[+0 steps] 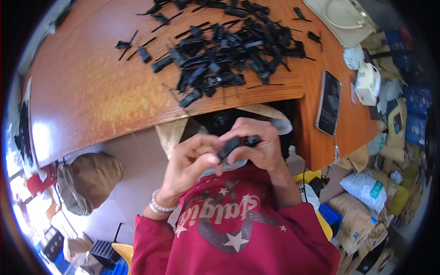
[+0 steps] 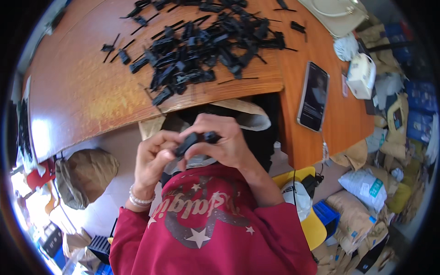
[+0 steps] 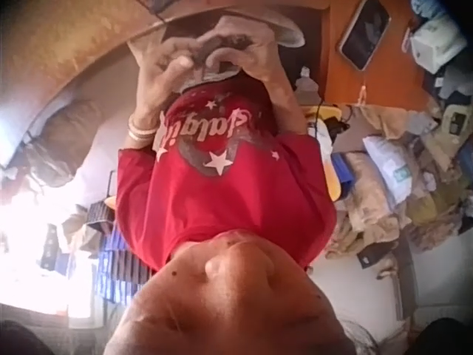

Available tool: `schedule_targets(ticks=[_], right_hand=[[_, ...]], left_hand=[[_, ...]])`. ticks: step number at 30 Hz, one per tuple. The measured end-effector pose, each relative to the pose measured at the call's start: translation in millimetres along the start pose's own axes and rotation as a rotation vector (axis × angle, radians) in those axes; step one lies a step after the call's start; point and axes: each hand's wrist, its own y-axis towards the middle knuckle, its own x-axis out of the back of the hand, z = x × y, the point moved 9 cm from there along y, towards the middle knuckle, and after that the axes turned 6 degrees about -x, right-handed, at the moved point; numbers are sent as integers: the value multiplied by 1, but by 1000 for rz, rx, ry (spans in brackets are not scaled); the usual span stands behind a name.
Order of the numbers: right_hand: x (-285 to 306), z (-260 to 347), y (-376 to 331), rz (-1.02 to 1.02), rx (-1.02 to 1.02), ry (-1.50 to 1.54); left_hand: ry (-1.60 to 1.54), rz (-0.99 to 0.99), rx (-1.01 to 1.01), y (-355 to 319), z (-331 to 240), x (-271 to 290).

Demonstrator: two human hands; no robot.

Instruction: Assembling small black plastic components by snapping them together.

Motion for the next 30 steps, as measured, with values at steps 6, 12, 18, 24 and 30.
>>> schedule_targets(ticks=[6,12,18,24,30], right_hand=[[-1,10,-6,91,69,17],[-17,16,-12,179,86,-64],[-19,23,-15,102,140,-160],[-17,25,-19,85,149,-228],[-18,33,-24,64,205,-349]], left_hand=[[-84,100,151,-8,2,-8],[-26,129,243,-16,5,-24],[174,-27,125,-19,3,-14],[204,-68,177,-16,5,-14],[-40,-183,172,-16,15,-12]])
